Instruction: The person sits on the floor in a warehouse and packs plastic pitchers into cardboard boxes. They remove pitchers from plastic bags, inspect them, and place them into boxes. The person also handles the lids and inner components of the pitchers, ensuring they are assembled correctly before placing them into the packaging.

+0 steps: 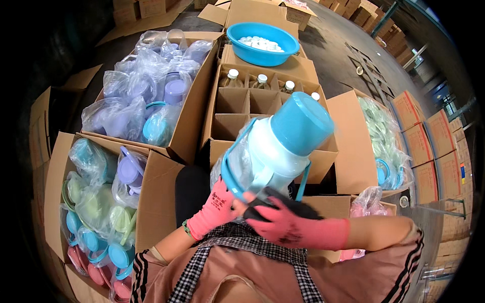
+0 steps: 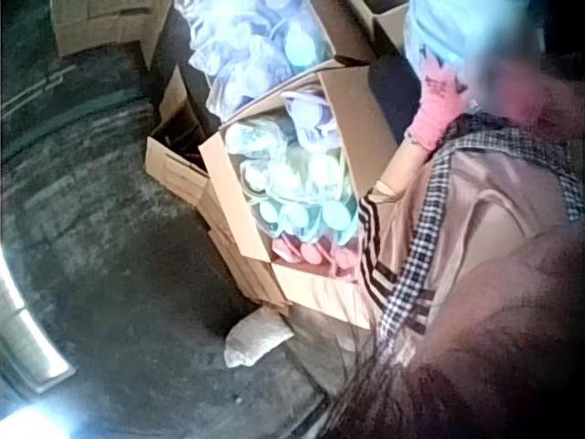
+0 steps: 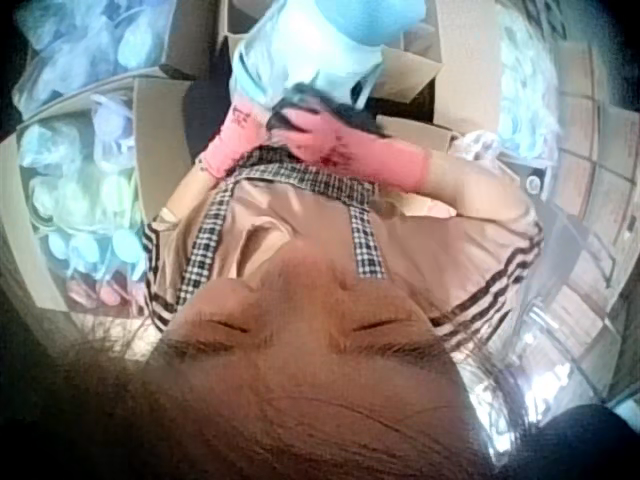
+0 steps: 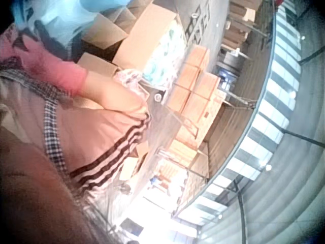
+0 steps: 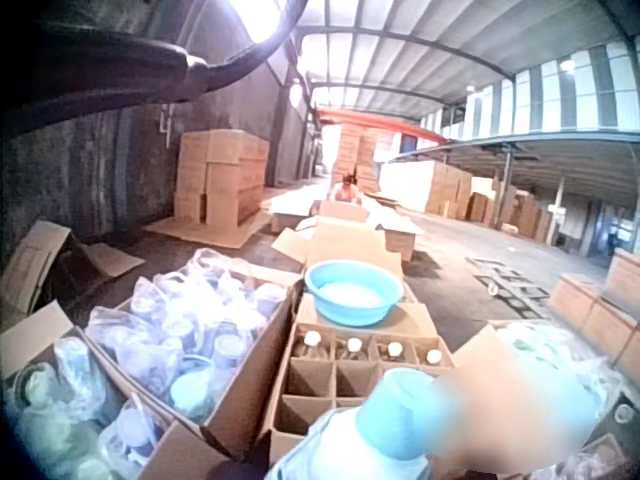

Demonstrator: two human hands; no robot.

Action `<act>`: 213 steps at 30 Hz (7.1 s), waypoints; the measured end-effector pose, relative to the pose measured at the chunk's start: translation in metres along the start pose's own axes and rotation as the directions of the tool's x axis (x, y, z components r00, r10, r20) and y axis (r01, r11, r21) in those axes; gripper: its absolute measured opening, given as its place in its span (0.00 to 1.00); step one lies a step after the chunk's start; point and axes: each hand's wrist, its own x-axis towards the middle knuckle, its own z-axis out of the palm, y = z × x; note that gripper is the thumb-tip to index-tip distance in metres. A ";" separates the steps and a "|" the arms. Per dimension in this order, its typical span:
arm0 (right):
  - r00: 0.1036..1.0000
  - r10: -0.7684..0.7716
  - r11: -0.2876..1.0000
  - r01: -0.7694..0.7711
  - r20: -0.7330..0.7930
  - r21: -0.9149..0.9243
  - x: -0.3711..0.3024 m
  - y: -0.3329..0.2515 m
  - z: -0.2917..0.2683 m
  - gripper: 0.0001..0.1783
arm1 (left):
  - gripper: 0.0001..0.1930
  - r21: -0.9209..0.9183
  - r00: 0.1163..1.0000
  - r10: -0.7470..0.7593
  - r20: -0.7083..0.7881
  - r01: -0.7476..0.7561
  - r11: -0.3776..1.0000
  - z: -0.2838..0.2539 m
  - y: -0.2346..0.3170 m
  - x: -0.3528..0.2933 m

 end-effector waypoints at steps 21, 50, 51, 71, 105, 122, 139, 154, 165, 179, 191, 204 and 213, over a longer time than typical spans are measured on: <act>0.794 0.604 0.793 -0.587 -0.076 0.165 -0.076 0.042 0.022 0.21 | 0.11 0.632 0.960 0.276 0.047 -0.243 0.736 -0.082 0.000 0.000; 0.211 0.977 0.178 -0.686 -0.042 0.706 -0.117 0.084 0.045 0.23 | 0.15 -0.178 0.267 -0.288 -0.920 0.372 0.911 -0.248 -0.087 -0.083; 0.187 0.978 0.199 -0.669 -0.097 0.716 -0.115 0.090 0.036 0.24 | 0.16 -0.285 0.190 -0.374 -0.908 0.377 0.881 -0.273 -0.101 -0.106; 0.180 0.935 -0.274 -0.177 0.304 0.945 0.002 -0.072 0.191 0.23 | 0.21 -0.077 0.533 -0.624 0.571 0.792 0.605 -0.054 0.053 -0.031; 0.179 0.982 -0.009 0.396 -0.068 0.918 0.028 0.097 0.141 0.25 | 0.46 0.530 0.952 0.294 -0.088 -0.206 0.823 -0.056 0.031 0.095; 0.370 0.916 -0.108 -0.149 0.157 0.983 0.057 0.228 0.115 0.42 | 0.18 -0.604 0.932 -0.328 -0.153 0.174 0.778 -0.072 -0.038 0.210; -0.387 0.921 -0.300 -0.781 -0.047 0.548 -0.143 0.397 0.346 0.20 | 0.18 -0.762 0.771 -0.615 -0.165 0.296 0.575 0.027 -0.155 0.216; -0.199 0.890 -0.252 -0.965 0.410 0.078 -0.166 0.445 0.391 0.42 | 0.21 -0.828 0.681 -0.731 -0.035 0.390 0.403 0.026 -0.173 0.220; -0.268 0.905 -0.357 -0.900 0.330 0.249 -0.169 0.415 0.337 0.28 | 0.21 -0.798 0.753 -0.629 -0.195 0.252 0.548 0.027 -0.185 0.213; -0.432 0.902 -0.149 -0.327 -0.008 0.933 -0.245 0.250 0.047 0.12 | 0.21 -0.958 0.992 -0.003 -0.125 -0.122 -0.262 -0.037 -0.168 0.187; 0.184 0.983 -0.121 0.625 0.005 0.771 -0.013 0.145 0.162 0.30 | 0.20 -0.910 0.899 -0.143 -0.415 -0.409 0.071 -0.072 -0.064 0.191; 0.287 0.954 -0.209 0.420 0.089 0.883 0.014 0.176 0.174 0.41 | 0.21 -0.938 0.998 -0.008 -0.063 -0.056 0.343 -0.086 -0.075 0.156; 0.533 0.843 0.072 -0.237 0.068 0.969 -0.004 0.166 0.133 0.44 | 0.19 -0.908 0.952 -0.166 -0.256 -0.178 0.380 -0.048 -0.068 0.110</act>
